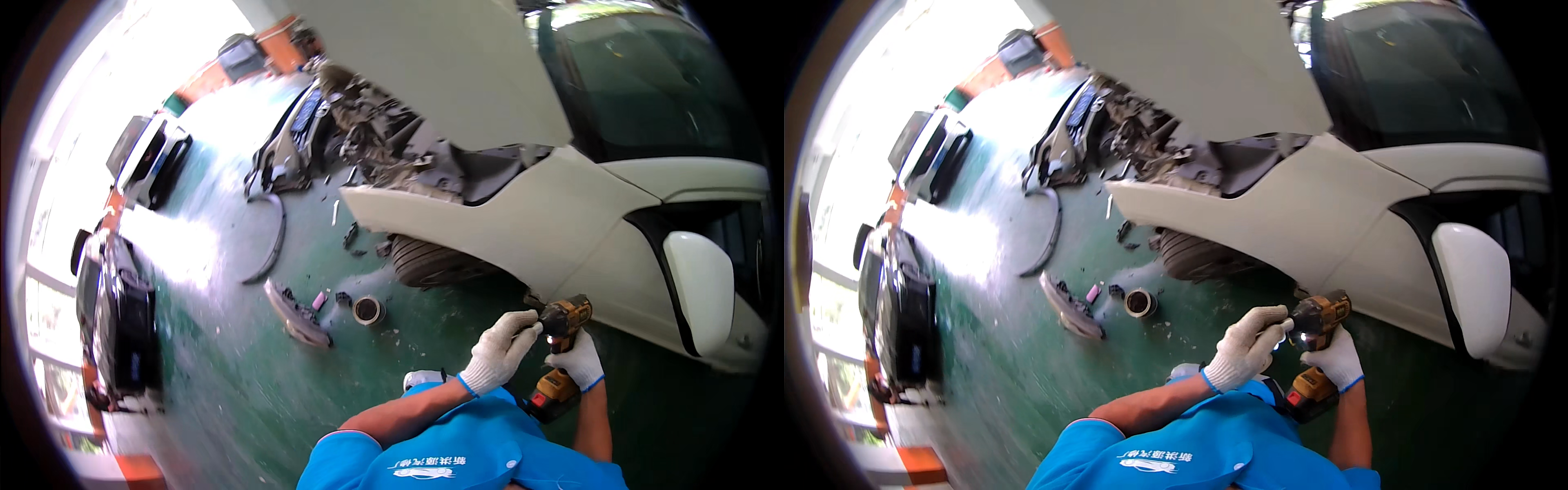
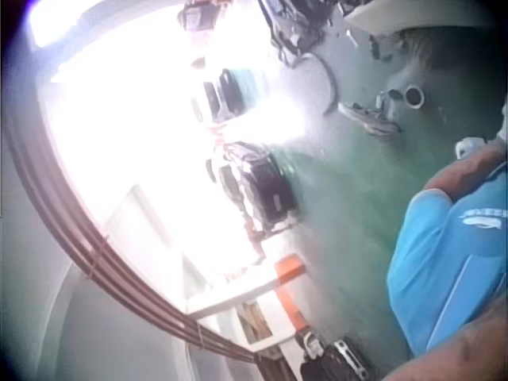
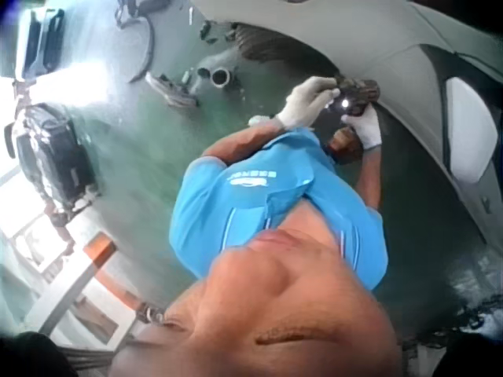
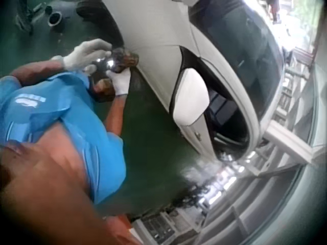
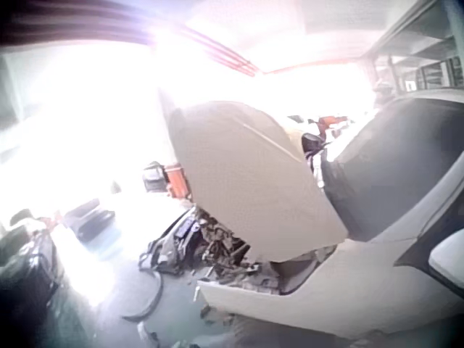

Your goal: The person uses a cordless impact wrench to remove bolts from the front bumper of a white car. They work on the lower edge near the wheel arch and the upper edge near the hood, then manually detach the plastic bumper cover from the vehicle frame.

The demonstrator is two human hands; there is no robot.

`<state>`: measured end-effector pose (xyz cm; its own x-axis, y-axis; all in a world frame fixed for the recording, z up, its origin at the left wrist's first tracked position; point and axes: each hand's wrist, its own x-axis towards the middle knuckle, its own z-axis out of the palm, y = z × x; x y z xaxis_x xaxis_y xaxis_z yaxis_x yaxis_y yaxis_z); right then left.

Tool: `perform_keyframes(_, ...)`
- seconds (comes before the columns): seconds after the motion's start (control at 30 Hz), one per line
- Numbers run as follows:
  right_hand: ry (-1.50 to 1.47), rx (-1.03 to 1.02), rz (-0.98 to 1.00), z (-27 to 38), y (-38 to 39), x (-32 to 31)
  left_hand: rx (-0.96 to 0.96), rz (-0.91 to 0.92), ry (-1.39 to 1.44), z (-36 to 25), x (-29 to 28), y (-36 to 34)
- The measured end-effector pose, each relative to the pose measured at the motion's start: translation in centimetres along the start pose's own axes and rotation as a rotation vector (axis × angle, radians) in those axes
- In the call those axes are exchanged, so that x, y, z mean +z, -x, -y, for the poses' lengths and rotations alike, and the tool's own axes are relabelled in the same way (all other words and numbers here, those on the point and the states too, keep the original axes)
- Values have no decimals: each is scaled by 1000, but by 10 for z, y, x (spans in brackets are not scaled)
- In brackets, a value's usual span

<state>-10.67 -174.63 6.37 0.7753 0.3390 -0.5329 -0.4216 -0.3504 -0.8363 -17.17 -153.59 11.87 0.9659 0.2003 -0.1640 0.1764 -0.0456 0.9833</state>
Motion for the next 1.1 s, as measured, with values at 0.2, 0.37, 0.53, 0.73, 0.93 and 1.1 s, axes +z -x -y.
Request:
perform_keyframes(0.2, 286, -40, 105, 36, 5, 58, -156, -125, 7, 12, -64, 51)
perform_keyframes(0.37, 519, -119, 164, 73, 10, 139, -123, -318, 106, 18, -130, 94)
perform_keyframes(0.53, 438, -178, 223, 84, 19, 211, 121, -404, 259, 22, -190, 116)
perform_keyframes(0.73, -32, -278, 175, 68, 39, 244, 272, -167, 295, -9, -216, 129)
perform_keyframes(0.93, -273, -255, 67, 39, 66, 236, 323, -8, 96, -8, -213, 134)
perform_keyframes(1.1, -429, -253, -35, 6, 81, 196, 191, 20, 95, 15, -217, 125)
